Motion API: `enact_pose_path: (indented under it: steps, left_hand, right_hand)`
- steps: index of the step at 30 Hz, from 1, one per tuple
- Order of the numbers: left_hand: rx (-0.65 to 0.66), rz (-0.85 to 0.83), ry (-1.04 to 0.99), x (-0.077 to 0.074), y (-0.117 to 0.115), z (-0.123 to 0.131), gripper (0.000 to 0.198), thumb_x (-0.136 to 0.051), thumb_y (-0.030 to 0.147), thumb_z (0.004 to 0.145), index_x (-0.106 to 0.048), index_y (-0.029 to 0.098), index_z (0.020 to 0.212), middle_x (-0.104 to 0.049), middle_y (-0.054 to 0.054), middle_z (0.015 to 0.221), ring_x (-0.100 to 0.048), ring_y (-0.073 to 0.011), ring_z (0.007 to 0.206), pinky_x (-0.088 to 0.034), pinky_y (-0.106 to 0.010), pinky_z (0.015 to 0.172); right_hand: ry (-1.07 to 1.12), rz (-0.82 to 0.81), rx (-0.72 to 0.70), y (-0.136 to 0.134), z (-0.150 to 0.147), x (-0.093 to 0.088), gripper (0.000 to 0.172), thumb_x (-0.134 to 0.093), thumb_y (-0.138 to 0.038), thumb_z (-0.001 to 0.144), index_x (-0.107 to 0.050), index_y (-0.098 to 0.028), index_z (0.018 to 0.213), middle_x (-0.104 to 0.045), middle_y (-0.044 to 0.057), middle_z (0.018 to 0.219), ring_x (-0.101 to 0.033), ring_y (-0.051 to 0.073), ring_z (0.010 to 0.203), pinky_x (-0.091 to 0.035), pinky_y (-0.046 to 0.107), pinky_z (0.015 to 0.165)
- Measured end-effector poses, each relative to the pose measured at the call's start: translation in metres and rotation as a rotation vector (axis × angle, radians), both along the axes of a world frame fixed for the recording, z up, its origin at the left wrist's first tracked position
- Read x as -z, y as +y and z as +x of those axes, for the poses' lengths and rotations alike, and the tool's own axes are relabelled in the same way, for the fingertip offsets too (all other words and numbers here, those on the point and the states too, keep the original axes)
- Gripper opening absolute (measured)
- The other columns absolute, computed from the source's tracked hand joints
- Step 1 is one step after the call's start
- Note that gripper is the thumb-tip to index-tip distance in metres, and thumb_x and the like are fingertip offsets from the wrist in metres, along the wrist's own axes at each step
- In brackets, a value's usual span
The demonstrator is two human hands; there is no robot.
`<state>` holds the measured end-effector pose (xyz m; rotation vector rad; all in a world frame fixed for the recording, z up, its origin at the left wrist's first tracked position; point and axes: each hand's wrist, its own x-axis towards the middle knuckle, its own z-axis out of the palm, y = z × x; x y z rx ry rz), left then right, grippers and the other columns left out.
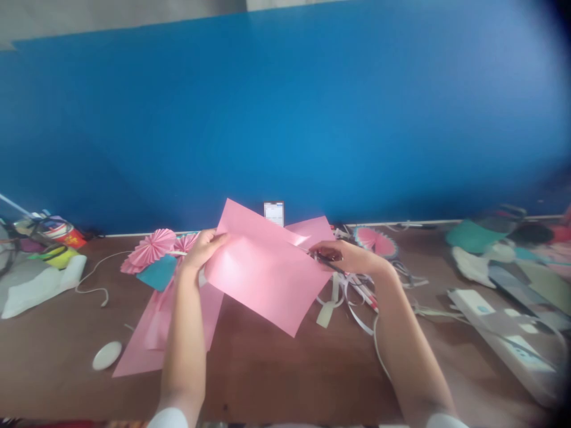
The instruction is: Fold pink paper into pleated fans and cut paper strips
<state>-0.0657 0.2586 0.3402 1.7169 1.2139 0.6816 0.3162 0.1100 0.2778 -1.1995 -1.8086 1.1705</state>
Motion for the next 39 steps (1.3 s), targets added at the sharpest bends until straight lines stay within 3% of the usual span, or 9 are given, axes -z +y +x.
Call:
enact_pose_path:
  steps: [7, 14, 22, 28, 33, 39]
  left_hand:
    - [0.039, -0.017, 0.021, 0.006, -0.003, 0.018, 0.052, -0.077, 0.059, 0.074, -0.075, 0.013, 0.098, -0.079, -0.011, 0.097, -0.073, -0.025, 0.078, -0.052, -0.027, 0.06]
    - [-0.006, -0.015, -0.003, 0.005, -0.002, 0.014, 0.05, -0.077, 0.058, 0.074, -0.074, 0.013, 0.097, -0.079, -0.01, 0.096, -0.072, -0.0238, 0.075, -0.053, -0.027, 0.059]
    - [0.044, -0.027, 0.013, 0.003, -0.001, 0.011, 0.05, -0.078, 0.055, 0.073, -0.076, 0.014, 0.102, -0.079, -0.01, 0.099, -0.073, -0.025, 0.081, -0.055, -0.028, 0.066]
    - [0.007, -0.028, 0.043, 0.001, -0.007, 0.018, 0.059, -0.08, 0.06, 0.069, -0.076, 0.01, 0.101, -0.079, -0.012, 0.088, -0.073, -0.0281, 0.077, -0.053, -0.029, 0.058]
    - [0.032, -0.071, 0.031, 0.006, -0.004, 0.015, 0.059, -0.076, 0.059, 0.074, -0.074, 0.011, 0.109, -0.079, -0.013, 0.097, -0.074, -0.0271, 0.079, -0.054, -0.029, 0.061]
    - [0.082, -0.089, 0.017, 0.007, -0.003, 0.013, 0.053, -0.077, 0.057, 0.075, -0.074, 0.013, 0.106, -0.079, -0.011, 0.096, -0.074, -0.0273, 0.08, -0.055, -0.029, 0.062]
  right_hand:
    - [0.073, -0.077, -0.007, 0.003, -0.007, 0.005, 0.051, -0.068, -0.042, 0.086, -0.064, -0.012, 0.128, -0.072, 0.014, 0.122, -0.07, 0.026, 0.108, -0.055, 0.034, 0.093]
    - [0.102, -0.069, -0.056, 0.001, -0.006, 0.001, 0.047, -0.068, -0.041, 0.085, -0.067, -0.015, 0.124, -0.074, 0.011, 0.112, -0.069, 0.024, 0.101, -0.056, 0.033, 0.089]
    - [0.029, -0.053, -0.032, 0.003, -0.012, -0.002, 0.044, -0.064, -0.035, 0.087, -0.067, -0.014, 0.125, -0.073, 0.011, 0.117, -0.069, 0.024, 0.102, -0.056, 0.034, 0.09]
    - [-0.023, 0.0, 0.055, 0.003, -0.014, -0.003, 0.044, -0.062, -0.038, 0.086, -0.07, -0.016, 0.123, -0.072, 0.011, 0.122, -0.07, 0.027, 0.109, -0.056, 0.037, 0.095]
    - [0.005, -0.037, 0.133, 0.007, -0.013, 0.005, 0.048, -0.065, -0.041, 0.084, -0.072, -0.015, 0.125, -0.074, 0.011, 0.121, -0.072, 0.029, 0.107, -0.059, 0.039, 0.094]
    - [0.016, -0.061, 0.096, 0.005, -0.008, 0.01, 0.047, -0.066, -0.035, 0.083, -0.073, -0.017, 0.126, -0.077, 0.008, 0.115, -0.073, 0.026, 0.097, -0.061, 0.035, 0.085]
